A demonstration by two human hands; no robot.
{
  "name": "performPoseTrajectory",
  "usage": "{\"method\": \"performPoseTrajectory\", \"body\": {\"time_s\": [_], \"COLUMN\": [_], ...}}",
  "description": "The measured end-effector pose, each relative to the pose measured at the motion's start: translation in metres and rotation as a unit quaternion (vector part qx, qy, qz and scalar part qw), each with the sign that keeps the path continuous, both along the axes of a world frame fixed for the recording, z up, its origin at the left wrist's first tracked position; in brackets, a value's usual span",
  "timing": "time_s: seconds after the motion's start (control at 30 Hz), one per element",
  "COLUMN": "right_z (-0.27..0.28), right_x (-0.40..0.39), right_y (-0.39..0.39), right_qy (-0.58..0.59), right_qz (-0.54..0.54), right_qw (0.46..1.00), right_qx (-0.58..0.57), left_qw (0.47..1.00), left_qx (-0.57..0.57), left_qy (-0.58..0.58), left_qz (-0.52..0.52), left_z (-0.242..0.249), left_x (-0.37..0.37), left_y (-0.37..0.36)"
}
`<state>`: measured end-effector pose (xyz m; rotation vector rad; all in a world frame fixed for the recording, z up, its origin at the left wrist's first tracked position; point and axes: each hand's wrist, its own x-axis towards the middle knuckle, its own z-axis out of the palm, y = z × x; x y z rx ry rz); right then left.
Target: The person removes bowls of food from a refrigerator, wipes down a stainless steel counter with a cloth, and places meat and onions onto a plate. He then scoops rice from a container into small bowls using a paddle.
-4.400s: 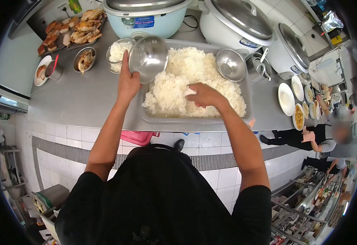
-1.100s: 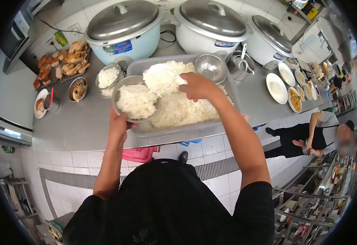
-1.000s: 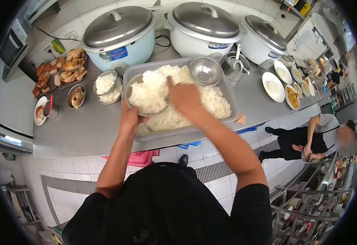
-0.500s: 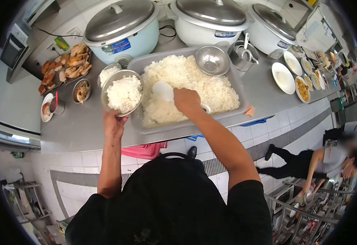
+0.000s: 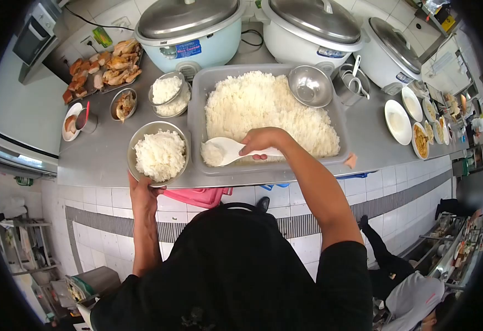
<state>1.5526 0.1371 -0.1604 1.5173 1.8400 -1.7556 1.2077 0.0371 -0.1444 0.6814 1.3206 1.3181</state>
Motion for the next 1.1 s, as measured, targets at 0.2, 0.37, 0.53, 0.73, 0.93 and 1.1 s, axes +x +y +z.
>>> {"method": "performPoseTrajectory", "body": {"time_s": [0.2, 0.37, 0.53, 0.73, 0.93, 1.1], "right_z": [0.097, 0.083, 0.065, 0.032, -0.013, -0.013], "right_x": [0.004, -0.073, -0.123, -0.036, 0.034, 0.047], "right_y": [-0.02, -0.051, -0.047, -0.072, -0.138, -0.188], "right_qy": [0.005, -0.313, -0.198, -0.105, -0.001, 0.069], "right_qz": [-0.117, 0.059, -0.014, -0.222, -0.433, -0.57], "right_qw": [0.986, 0.764, 0.797, 0.831, 0.828, 0.769], "right_qx": [0.118, 0.561, 0.57, 0.5, 0.356, 0.281], "left_qw": [0.997, 0.994, 0.993, 0.993, 0.96, 0.92], "left_qx": [0.025, 0.048, 0.019, -0.003, 0.112, 0.268], "left_qy": [-0.034, -0.089, -0.11, -0.046, 0.136, 0.281], "left_qz": [-0.059, -0.048, 0.027, 0.109, 0.218, -0.051], "left_z": [-0.009, 0.013, -0.004, -0.091, -0.148, -0.036], "left_x": [0.027, 0.081, 0.046, -0.075, -0.099, 0.131], "left_y": [0.018, 0.05, 0.07, 0.118, 0.151, 0.172]}}
